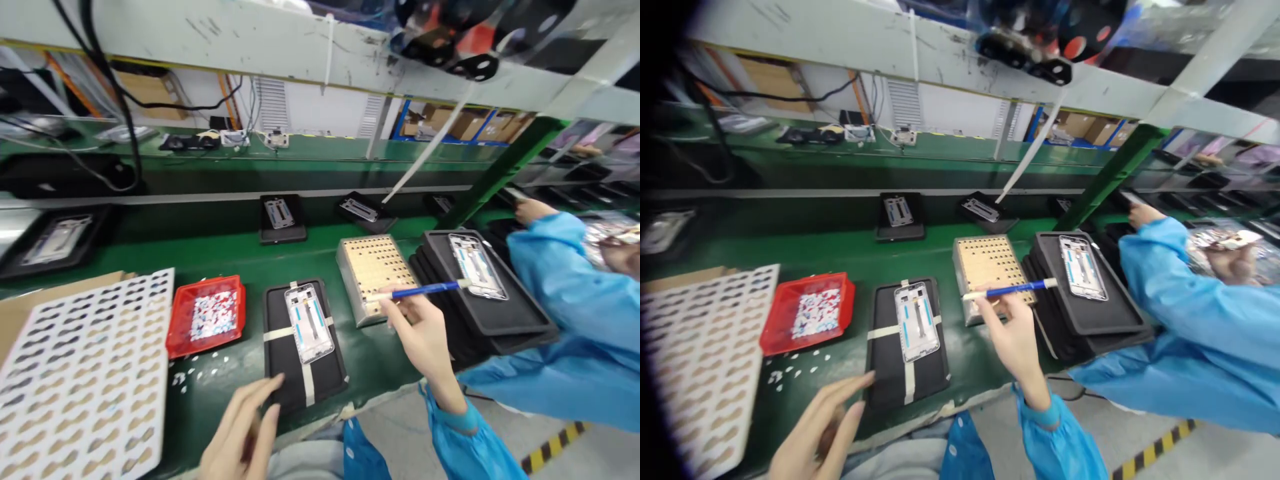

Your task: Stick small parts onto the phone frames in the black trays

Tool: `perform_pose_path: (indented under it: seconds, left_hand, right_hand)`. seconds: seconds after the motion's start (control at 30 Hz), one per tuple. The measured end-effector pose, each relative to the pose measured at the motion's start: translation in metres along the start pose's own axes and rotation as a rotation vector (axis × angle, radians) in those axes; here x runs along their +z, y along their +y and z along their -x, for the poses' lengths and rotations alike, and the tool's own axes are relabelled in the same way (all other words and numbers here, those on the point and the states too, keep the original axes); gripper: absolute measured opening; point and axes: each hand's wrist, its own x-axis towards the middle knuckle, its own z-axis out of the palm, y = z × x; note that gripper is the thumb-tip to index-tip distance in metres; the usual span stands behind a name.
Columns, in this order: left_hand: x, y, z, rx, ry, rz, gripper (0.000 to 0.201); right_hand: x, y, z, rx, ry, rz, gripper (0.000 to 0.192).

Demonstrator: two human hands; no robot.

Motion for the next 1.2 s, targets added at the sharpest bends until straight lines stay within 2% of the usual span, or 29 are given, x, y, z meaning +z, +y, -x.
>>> perform_pose_path:
  seconds: [0.07, 0.13, 0.2, 0.27, 0.37, 0.53, 0.6, 0.67, 0.8, 0.9, 1.03, 1.2]
  left_hand:
    - [0.006, 0.014, -0.01, -0.023, -0.119, 0.221, 0.041]
    - [0.014, 0.027, -0.022, -0.15, -0.224, 0.436, 0.05]
    - [0.02, 0.038, -0.032, -0.3, -0.303, 0.618, 0.061]
    - [0.024, 0.046, -0.038, -0.392, -0.35, 0.732, 0.067]
    - [0.022, 0.051, -0.041, -0.423, -0.316, 0.766, 0.068]
    - [0.016, 0.043, -0.046, -0.367, -0.186, 0.71, 0.056]
    - [0.016, 0.04, -0.046, -0.318, -0.131, 0.689, 0.048]
    - [0.016, 0.037, -0.044, -0.249, -0.072, 0.666, 0.038]
    - [0.019, 0.035, -0.037, -0.077, 0.066, 0.594, 0.016]
    - [0.023, 0.03, -0.033, 0.033, 0.172, 0.522, 0.007]
    - [0.028, 0.021, -0.031, 0.237, 0.274, 0.393, 0.003]
    - [0.029, 0.016, -0.032, 0.518, 0.364, 0.096, 0.014]
  right_hand:
    - [0.016, -0.02, 0.022, 0.066, -0.081, -0.221, 0.026]
    - [0.034, -0.035, 0.04, 0.089, -0.165, -0.379, 0.023]
    - [0.049, -0.042, 0.054, 0.066, -0.2, -0.457, 0.018]
    - [0.061, -0.044, 0.062, 0.0, -0.193, -0.449, 0.011]
    - [0.071, -0.039, 0.066, -0.176, -0.173, -0.345, 0.014]
    - [0.071, -0.029, 0.065, -0.576, -0.31, -0.142, 0.034]
    - [0.074, -0.028, 0.065, -0.596, -0.326, -0.128, 0.033]
    - [0.08, -0.03, 0.068, -0.474, -0.278, -0.179, 0.028]
    - [0.096, -0.035, 0.081, -0.078, -0.112, -0.335, 0.012]
    - [0.104, -0.038, 0.089, 0.159, -0.106, -0.427, 0.012]
    - [0.108, -0.043, 0.09, 0.321, -0.113, -0.542, 0.021]
    - [0.11, -0.045, 0.087, 0.4, -0.128, -0.591, 0.021]
